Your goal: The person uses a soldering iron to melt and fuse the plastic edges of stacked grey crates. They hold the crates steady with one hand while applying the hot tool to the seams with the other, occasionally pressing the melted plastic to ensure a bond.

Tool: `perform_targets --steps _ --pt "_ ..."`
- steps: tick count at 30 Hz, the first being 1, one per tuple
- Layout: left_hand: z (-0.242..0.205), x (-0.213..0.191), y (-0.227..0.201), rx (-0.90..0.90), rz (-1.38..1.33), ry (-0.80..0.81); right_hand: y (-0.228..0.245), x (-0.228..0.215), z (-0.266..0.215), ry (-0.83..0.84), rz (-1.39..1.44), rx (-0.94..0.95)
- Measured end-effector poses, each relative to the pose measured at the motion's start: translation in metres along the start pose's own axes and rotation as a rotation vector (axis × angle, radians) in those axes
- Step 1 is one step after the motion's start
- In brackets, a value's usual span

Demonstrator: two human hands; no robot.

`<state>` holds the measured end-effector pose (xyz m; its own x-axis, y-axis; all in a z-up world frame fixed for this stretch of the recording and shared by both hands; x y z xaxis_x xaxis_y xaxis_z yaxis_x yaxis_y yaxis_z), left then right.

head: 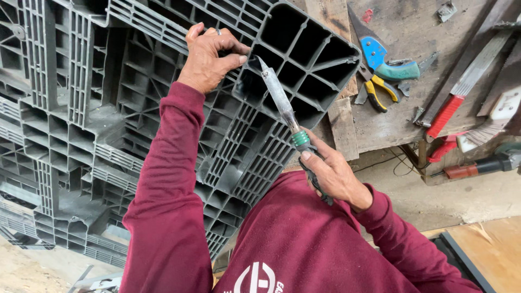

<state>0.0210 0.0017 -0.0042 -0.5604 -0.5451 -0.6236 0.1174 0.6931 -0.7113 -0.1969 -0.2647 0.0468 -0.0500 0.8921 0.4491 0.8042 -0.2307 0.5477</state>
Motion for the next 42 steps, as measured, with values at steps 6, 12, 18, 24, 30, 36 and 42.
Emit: perform_targets --steps 6,12,18,24,30,36,42 --pt "0.001 0.0 0.001 0.015 0.003 -0.015 0.007 -0.006 0.003 0.026 -0.106 0.027" --pt "0.0 0.0 0.003 0.007 -0.011 0.0 0.017 -0.001 0.001 0.026 -0.138 0.076" --pt "0.0 0.001 0.001 0.007 0.004 -0.032 0.021 -0.003 0.002 0.036 -0.176 0.057" --pt "0.001 0.003 0.004 -0.017 -0.011 -0.037 0.023 -0.008 0.005 0.042 -0.226 0.058" --pt "0.002 0.002 0.005 -0.02 -0.025 -0.045 0.03 -0.009 0.008 0.058 -0.222 0.104" --pt "0.0 0.002 0.006 0.019 -0.028 -0.055 0.033 -0.013 0.011 0.075 -0.222 0.125" --pt "0.001 0.003 0.007 0.01 -0.026 -0.065 0.033 -0.017 0.012 0.086 -0.227 0.135"
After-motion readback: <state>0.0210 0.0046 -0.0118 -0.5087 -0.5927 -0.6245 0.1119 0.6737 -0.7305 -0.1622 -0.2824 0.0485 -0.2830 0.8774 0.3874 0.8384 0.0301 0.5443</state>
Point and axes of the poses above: each hand's wrist, its own z-axis towards the middle knuckle, its own x-axis out of the palm, y = z × x, the point moved 2 cm from there along z, towards the middle knuckle, and after that the axes turned 4 degrees about z, right-handed, at the moved point
